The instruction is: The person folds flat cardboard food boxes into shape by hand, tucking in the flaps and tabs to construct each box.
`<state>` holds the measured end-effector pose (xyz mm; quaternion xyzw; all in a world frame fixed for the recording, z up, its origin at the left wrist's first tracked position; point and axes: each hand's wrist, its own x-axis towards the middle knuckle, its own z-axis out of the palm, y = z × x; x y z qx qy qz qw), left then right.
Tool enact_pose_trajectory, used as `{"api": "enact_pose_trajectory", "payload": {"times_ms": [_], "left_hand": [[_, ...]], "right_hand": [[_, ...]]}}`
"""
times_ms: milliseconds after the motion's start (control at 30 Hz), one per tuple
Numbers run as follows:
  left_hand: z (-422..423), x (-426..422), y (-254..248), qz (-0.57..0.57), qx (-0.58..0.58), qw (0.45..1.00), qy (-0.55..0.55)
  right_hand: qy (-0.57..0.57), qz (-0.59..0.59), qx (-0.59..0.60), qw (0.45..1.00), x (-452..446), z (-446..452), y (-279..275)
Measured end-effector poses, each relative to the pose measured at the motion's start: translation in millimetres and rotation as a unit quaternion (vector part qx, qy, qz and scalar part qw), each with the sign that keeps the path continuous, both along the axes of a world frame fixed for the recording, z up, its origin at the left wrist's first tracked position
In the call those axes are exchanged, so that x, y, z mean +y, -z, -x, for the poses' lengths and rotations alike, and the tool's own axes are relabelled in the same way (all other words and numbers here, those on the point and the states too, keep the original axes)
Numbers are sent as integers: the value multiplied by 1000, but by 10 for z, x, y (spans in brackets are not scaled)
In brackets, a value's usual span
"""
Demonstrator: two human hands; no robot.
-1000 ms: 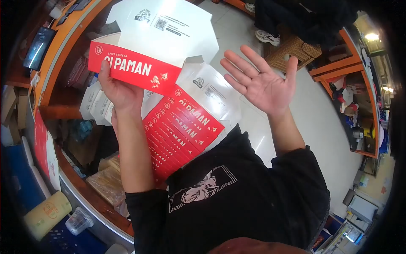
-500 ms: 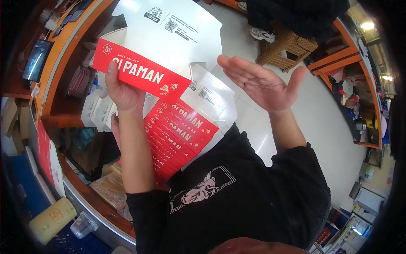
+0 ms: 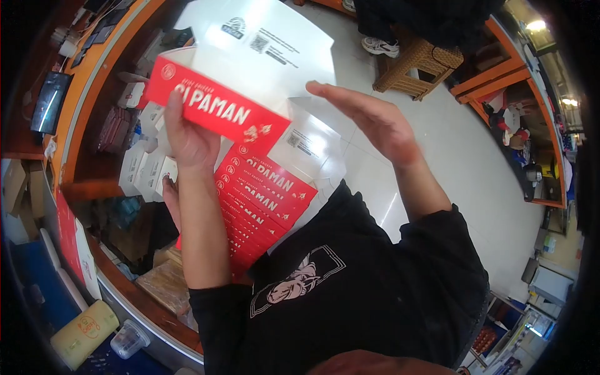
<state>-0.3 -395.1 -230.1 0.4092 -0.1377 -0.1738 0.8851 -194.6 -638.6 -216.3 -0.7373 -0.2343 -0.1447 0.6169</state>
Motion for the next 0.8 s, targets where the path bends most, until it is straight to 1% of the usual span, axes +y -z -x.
{"api": "enact_pose_trajectory", "payload": {"times_ms": [33, 67, 133, 233, 267, 333, 367, 433, 467, 567, 667, 767, 800], "left_hand": [[25, -52, -25, 6, 20, 1000, 18], [87, -87, -59, 10, 31, 997, 65], [49, -213, 19, -31, 43, 994, 97], [120, -233, 62, -188, 15, 966, 179], [103, -177, 97, -264, -50, 946, 182], [-18, 6, 195, -408, -181, 875, 187], [-166, 84, 383, -445, -208, 849, 193], [-266, 235, 378, -456, -158, 831, 277], [-275, 283, 379, -460, -131, 819, 318], [-203, 362, 590, -419, -84, 834, 349], [-138, 350, 636, -402, -77, 848, 336], [-148, 358, 558, -391, -33, 859, 328], [-138, 365, 601, -383, -33, 866, 320]], "right_hand": [[56, 66, -11, 996, 24, 3, -20], [77, 109, 13, 991, 41, -6, -6], [113, 191, 62, 973, 77, -46, 64], [46, 160, 126, 978, 35, -45, 300], [26, 146, 146, 978, 32, -40, 380], [31, 147, 153, 977, 110, 43, 512], [25, 141, 169, 975, 122, 113, 605], [24, 121, 190, 974, 137, 249, 728], [28, 138, 205, 968, 136, 318, 726], [37, 184, 228, 955, 104, 421, 599], [57, 232, 224, 945, 101, 440, 569], [62, 211, 221, 950, 133, 423, 660], [47, 195, 216, 956, 162, 412, 701]]}}
